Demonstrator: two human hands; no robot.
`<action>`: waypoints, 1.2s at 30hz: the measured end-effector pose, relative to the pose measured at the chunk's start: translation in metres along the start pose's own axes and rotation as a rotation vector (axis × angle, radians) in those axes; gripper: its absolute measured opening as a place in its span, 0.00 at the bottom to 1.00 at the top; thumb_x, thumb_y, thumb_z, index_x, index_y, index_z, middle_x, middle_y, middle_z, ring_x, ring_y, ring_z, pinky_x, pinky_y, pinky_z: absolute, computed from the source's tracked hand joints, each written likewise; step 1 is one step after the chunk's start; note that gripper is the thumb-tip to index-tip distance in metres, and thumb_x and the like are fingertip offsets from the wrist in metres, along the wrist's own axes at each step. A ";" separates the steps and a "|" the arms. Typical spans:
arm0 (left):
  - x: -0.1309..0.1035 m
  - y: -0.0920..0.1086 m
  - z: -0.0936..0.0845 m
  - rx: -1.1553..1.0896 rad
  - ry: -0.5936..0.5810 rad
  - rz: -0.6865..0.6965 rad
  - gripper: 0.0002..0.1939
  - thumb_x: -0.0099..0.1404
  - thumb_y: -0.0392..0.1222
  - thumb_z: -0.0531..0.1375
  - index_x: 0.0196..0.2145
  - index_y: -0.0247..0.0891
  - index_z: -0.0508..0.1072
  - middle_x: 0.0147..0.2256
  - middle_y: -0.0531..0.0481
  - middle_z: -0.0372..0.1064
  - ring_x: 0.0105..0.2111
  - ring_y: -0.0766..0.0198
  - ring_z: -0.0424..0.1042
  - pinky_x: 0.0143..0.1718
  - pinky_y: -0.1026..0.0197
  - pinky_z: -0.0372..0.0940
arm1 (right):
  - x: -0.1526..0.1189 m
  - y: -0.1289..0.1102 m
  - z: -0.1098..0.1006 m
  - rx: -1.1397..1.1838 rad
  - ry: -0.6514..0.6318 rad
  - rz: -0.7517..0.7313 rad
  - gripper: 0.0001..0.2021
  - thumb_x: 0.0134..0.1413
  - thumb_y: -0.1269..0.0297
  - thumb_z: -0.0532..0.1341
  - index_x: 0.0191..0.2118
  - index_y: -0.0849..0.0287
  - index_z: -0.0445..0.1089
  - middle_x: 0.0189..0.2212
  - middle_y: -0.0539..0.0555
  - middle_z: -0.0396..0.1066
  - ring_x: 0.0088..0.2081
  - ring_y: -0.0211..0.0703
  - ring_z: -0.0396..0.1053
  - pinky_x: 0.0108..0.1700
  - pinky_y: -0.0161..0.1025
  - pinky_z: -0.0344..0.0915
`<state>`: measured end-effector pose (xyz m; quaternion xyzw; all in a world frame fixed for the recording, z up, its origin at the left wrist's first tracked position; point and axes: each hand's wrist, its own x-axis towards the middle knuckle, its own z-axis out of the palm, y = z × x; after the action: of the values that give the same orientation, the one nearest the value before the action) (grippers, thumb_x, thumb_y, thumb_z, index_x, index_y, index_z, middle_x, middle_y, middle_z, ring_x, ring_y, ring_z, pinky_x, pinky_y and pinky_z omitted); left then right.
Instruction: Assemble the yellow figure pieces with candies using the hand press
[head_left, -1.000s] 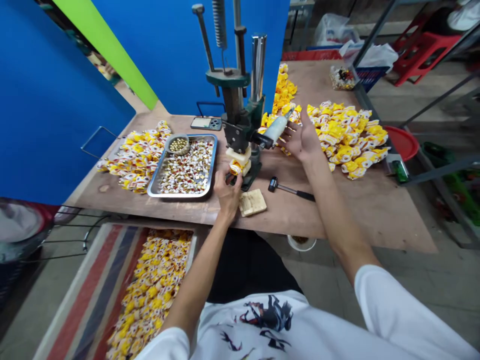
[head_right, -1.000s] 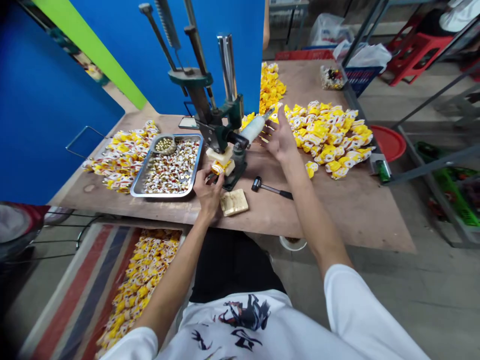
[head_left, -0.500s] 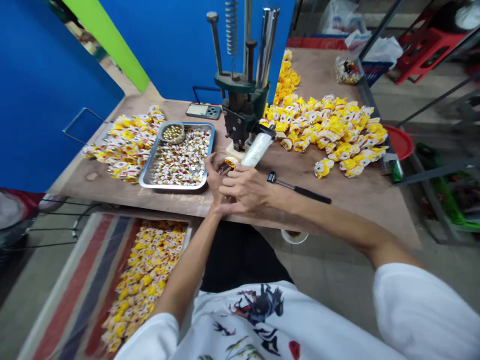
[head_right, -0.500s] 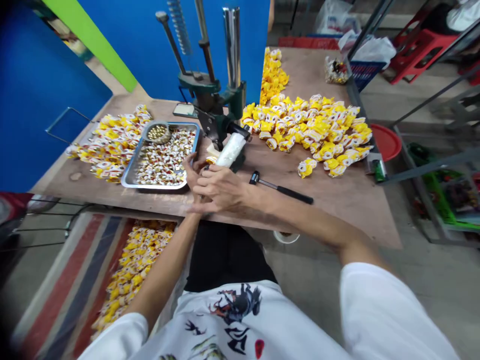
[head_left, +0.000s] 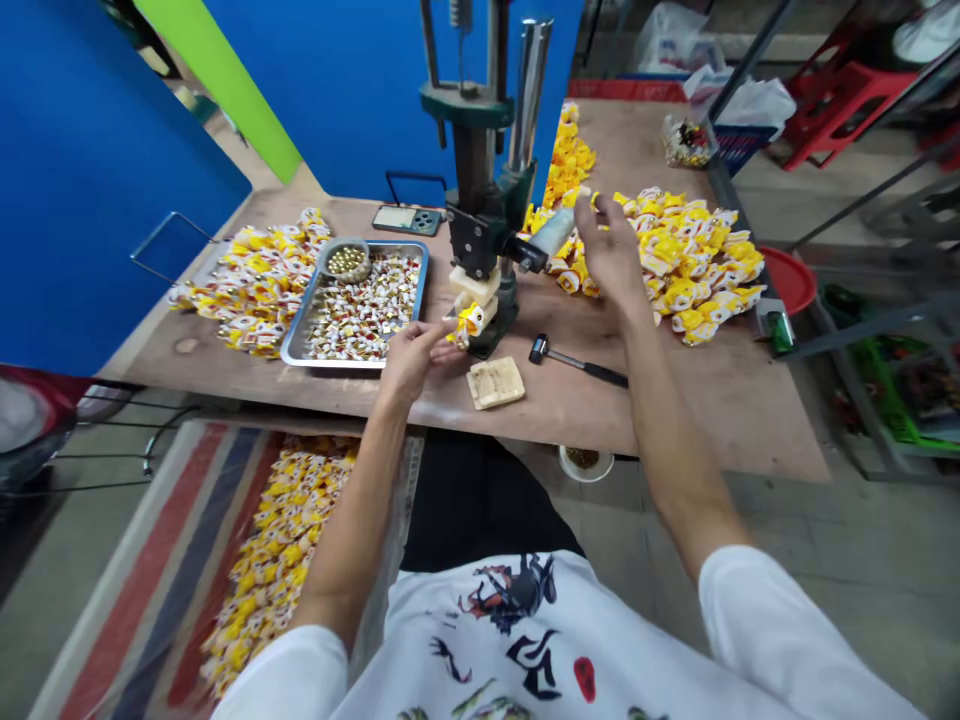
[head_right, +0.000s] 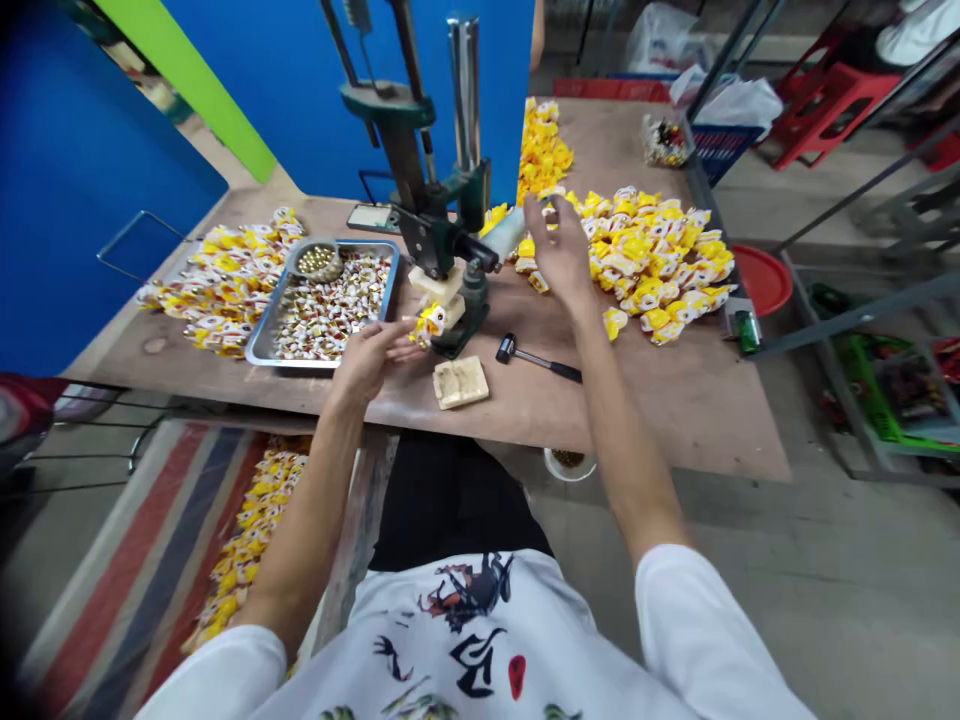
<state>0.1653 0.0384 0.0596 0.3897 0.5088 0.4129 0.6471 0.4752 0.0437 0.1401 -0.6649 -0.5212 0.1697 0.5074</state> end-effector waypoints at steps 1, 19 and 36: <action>-0.008 -0.001 -0.006 -0.037 -0.057 -0.089 0.20 0.57 0.49 0.79 0.37 0.36 0.77 0.34 0.42 0.80 0.35 0.55 0.83 0.43 0.49 0.83 | -0.032 0.009 0.004 -0.012 0.059 -0.082 0.27 0.74 0.38 0.62 0.63 0.54 0.70 0.56 0.58 0.74 0.58 0.52 0.72 0.66 0.59 0.72; -0.049 -0.042 -0.013 0.275 -0.336 -0.191 0.31 0.58 0.63 0.79 0.36 0.40 0.67 0.27 0.42 0.82 0.19 0.61 0.77 0.20 0.65 0.68 | -0.168 0.064 0.049 -0.017 -0.573 -0.288 0.20 0.71 0.50 0.69 0.63 0.47 0.79 0.56 0.60 0.72 0.59 0.59 0.70 0.66 0.59 0.68; 0.100 0.039 -0.126 1.483 -0.291 0.731 0.10 0.71 0.35 0.62 0.33 0.38 0.82 0.39 0.40 0.71 0.46 0.49 0.71 0.55 0.48 0.67 | -0.174 0.079 0.027 -0.001 -0.360 -0.146 0.16 0.76 0.50 0.63 0.58 0.48 0.81 0.54 0.59 0.75 0.56 0.55 0.77 0.58 0.51 0.76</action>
<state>0.0509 0.1563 0.0392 0.9038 0.4018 0.1005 0.1078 0.4268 -0.0886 0.0087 -0.5846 -0.6504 0.2482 0.4167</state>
